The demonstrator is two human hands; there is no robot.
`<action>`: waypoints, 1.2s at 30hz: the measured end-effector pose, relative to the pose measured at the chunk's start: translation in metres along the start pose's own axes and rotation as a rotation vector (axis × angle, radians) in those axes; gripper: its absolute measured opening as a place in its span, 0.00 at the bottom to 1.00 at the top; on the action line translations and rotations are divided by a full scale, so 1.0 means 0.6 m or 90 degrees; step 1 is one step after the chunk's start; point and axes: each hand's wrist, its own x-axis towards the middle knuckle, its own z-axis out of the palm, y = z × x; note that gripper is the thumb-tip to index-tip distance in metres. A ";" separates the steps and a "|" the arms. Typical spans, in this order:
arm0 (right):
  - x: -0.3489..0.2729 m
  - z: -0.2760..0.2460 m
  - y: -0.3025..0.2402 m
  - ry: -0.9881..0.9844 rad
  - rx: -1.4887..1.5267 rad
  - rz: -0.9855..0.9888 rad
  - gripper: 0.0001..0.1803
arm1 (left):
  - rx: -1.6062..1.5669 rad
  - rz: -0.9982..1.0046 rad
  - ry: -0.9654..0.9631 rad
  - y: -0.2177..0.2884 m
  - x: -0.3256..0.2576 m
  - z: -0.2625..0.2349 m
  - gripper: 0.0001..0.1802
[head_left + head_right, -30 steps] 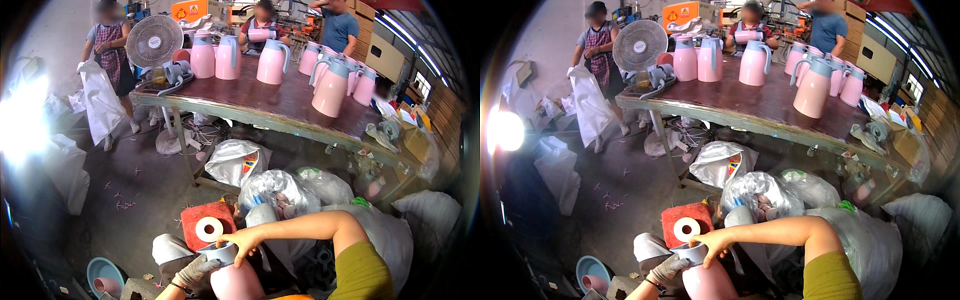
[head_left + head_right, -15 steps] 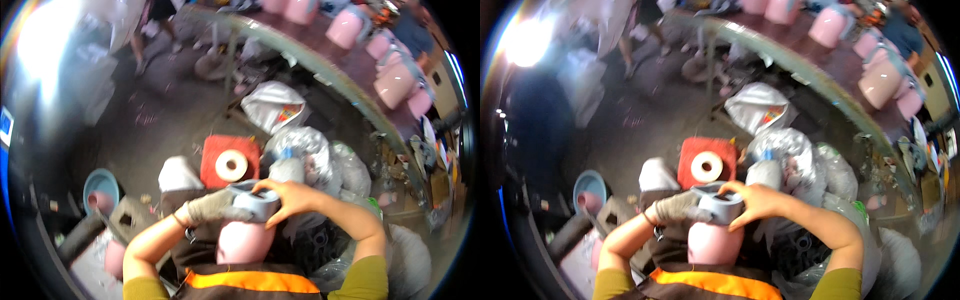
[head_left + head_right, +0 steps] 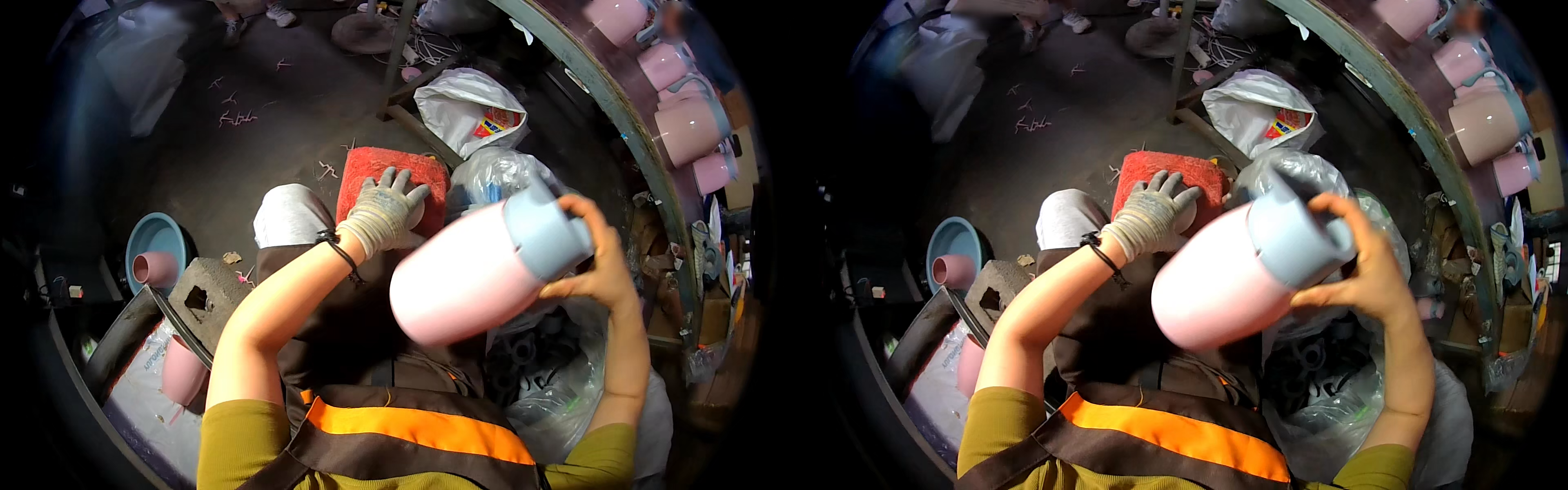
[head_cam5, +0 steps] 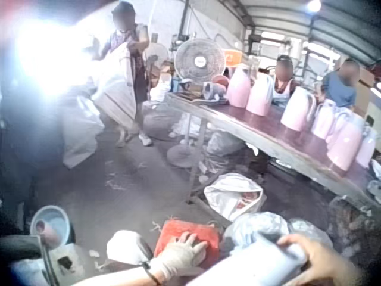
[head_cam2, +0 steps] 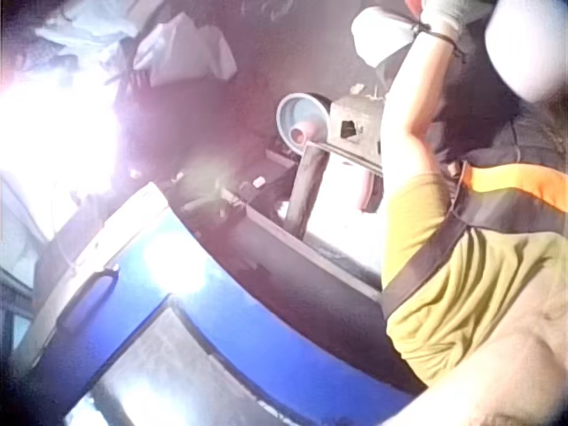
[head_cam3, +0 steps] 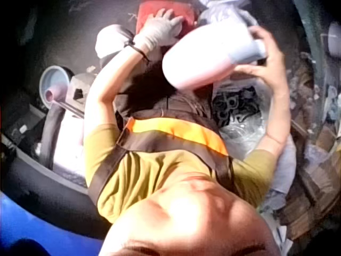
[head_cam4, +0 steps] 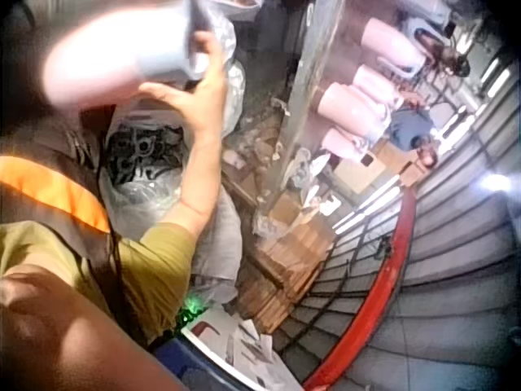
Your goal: The person assembles plastic kettles by placing a top lid component onto a pink kettle body, securing a circular seal, and then placing the assembled units into a white bag.
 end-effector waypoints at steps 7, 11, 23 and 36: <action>0.093 0.018 0.005 0.126 -0.052 -0.120 0.50 | -0.208 -0.250 0.246 -0.108 -0.031 -0.014 0.35; 0.162 0.096 0.009 0.139 -0.168 -0.287 0.48 | -0.143 -0.296 0.392 -0.174 -0.117 -0.139 0.41; 0.192 0.137 -0.023 -0.069 -0.203 -0.155 0.49 | -0.094 0.120 0.371 -0.010 -0.053 -0.295 0.39; 0.112 0.143 0.066 0.119 0.192 -0.226 0.41 | 0.020 0.160 0.317 0.033 -0.017 -0.280 0.36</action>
